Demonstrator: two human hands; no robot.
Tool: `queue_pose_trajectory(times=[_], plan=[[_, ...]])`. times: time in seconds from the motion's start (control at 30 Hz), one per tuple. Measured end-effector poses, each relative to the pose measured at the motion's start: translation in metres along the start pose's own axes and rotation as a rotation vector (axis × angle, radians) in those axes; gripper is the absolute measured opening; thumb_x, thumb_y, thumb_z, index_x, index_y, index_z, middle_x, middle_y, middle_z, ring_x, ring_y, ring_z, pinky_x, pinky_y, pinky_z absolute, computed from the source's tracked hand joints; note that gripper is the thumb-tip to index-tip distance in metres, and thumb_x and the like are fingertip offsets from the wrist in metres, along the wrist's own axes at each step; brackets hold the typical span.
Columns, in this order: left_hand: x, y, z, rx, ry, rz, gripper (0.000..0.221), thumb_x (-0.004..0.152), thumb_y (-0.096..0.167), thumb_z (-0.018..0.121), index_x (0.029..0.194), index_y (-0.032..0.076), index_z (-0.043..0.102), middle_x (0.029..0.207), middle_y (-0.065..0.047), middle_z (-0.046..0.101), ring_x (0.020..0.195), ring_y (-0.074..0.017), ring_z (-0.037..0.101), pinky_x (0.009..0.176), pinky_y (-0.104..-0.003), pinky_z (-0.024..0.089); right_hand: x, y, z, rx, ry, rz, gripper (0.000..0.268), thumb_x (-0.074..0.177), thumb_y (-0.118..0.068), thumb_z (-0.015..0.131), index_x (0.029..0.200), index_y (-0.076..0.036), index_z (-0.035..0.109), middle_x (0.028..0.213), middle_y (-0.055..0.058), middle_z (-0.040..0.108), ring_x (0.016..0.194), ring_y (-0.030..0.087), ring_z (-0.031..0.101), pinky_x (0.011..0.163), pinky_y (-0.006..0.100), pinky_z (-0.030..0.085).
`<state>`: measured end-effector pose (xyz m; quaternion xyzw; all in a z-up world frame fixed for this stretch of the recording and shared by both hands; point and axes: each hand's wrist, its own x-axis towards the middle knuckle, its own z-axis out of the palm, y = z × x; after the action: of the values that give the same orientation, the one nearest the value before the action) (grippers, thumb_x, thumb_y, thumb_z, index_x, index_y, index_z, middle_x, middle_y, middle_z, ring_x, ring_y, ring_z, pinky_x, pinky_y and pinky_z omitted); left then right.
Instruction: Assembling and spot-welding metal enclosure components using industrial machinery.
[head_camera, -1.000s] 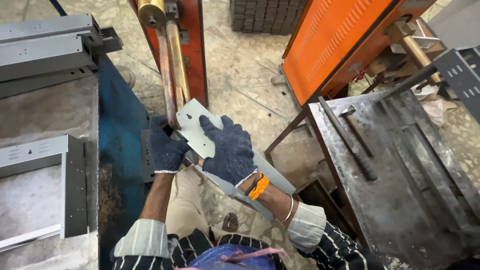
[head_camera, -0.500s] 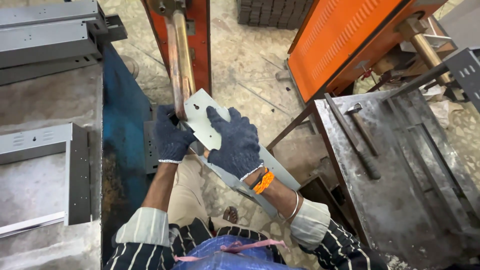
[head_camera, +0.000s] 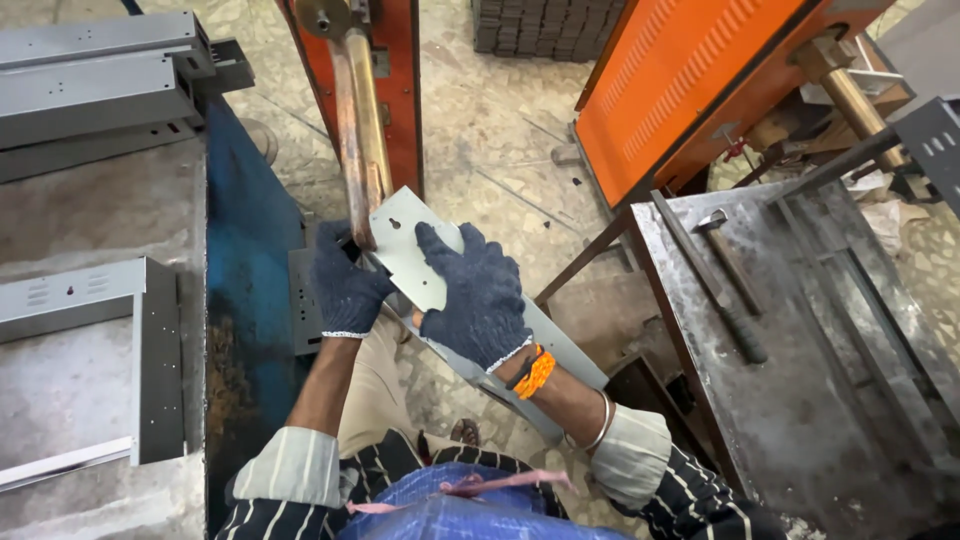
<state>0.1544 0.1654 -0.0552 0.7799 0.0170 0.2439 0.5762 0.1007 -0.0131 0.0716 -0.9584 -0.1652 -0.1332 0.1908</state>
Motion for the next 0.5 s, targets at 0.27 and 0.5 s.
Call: queue_pose_trajectory(times=[0.27, 0.5], plan=[[-0.006, -0.005, 0.004, -0.188, -0.011, 0.027, 0.069, 0.063, 0.016, 0.099, 0.114, 0.004, 0.054, 0.108, -0.01, 0.068, 0.102, -0.0169, 0.068, 0.095, -0.033, 0.057, -0.005, 0.002, 0.001, 0.015, 0.037, -0.034, 0.099, 0.054, -0.039, 0.088, 0.146, -0.019, 0.056, 0.133, 0.028, 0.056, 0.102, 0.043, 0.06, 0.085, 0.054, 0.047], [0.018, 0.004, -0.004, -0.015, 0.05, 0.016, 0.07, 0.062, 0.02, 0.1, 0.114, 0.003, 0.057, 0.104, -0.009, 0.068, 0.097, -0.0159, 0.068, 0.089, -0.033, 0.057, 0.019, -0.006, -0.005, 0.026, -0.019, -0.013, 0.094, 0.056, -0.037, 0.087, 0.144, -0.019, 0.058, 0.128, 0.026, 0.059, 0.095, 0.042, 0.061, 0.081, 0.052, 0.048]])
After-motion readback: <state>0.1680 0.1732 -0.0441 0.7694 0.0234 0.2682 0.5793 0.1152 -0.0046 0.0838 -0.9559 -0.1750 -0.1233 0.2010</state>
